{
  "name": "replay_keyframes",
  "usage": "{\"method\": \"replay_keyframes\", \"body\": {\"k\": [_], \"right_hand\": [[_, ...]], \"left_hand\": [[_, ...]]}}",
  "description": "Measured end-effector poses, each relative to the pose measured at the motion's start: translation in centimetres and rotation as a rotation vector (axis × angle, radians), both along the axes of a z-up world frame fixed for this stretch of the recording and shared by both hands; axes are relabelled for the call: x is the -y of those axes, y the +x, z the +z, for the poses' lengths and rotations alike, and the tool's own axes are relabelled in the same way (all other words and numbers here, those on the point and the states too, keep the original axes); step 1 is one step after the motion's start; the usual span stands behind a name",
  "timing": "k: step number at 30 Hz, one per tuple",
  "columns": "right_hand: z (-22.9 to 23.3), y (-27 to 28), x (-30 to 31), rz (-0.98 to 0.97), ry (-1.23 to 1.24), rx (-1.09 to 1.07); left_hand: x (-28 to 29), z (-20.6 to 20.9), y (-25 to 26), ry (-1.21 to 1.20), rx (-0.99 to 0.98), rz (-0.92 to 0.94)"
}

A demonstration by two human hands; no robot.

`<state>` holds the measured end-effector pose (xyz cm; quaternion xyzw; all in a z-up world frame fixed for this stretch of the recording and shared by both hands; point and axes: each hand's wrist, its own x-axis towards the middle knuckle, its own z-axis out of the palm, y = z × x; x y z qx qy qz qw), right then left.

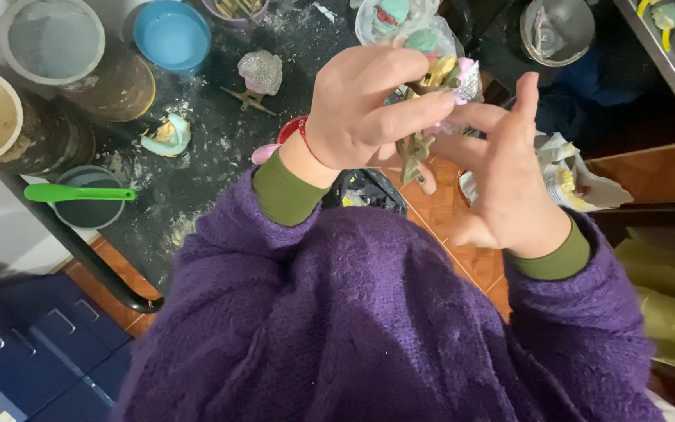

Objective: The person mixes a white powder with water in a red bowl using a pink spatula. They pour the powder from a bag into the bowl, add water from a blue bowl, and stir the mixture until it becomes a pink paste. The person then handles a pink mold and a small figurine, applying the paste to the figurine.

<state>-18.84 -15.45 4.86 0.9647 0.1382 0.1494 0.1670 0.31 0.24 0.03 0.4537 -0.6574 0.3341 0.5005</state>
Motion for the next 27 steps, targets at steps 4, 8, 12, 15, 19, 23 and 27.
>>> {"method": "replay_keyframes", "body": {"k": [4, 8, 12, 15, 19, 23, 27], "right_hand": [[-1.6, -1.5, 0.9, 0.158, 1.051, -0.06], [-4.2, -2.4, 2.1, 0.084, 1.335, 0.128], [-10.8, -4.0, 5.2, 0.169, 1.484, 0.128], [-6.6, -2.1, 1.5, 0.165, 1.292, 0.079], [-8.9, -3.6, 2.7, 0.136, 1.339, 0.151], [-8.1, -3.6, 1.5, 0.122, 1.581, 0.308], [-8.2, -3.3, 0.7, 0.082, 1.693, 0.461]], "left_hand": [[-0.2, -0.3, 0.2, -0.009, 0.017, -0.03], [-0.4, -0.9, 0.2, 0.005, -0.001, -0.022], [-0.1, -1.9, -0.1, 0.016, -0.091, -0.008], [0.3, -2.5, -0.3, 0.009, -0.242, -0.067], [2.5, -6.0, -0.2, -0.067, -0.369, -0.182], [2.5, -6.6, -1.9, -0.097, -0.663, -0.215], [2.9, -6.7, -2.5, -0.042, -1.059, -0.356]]}}
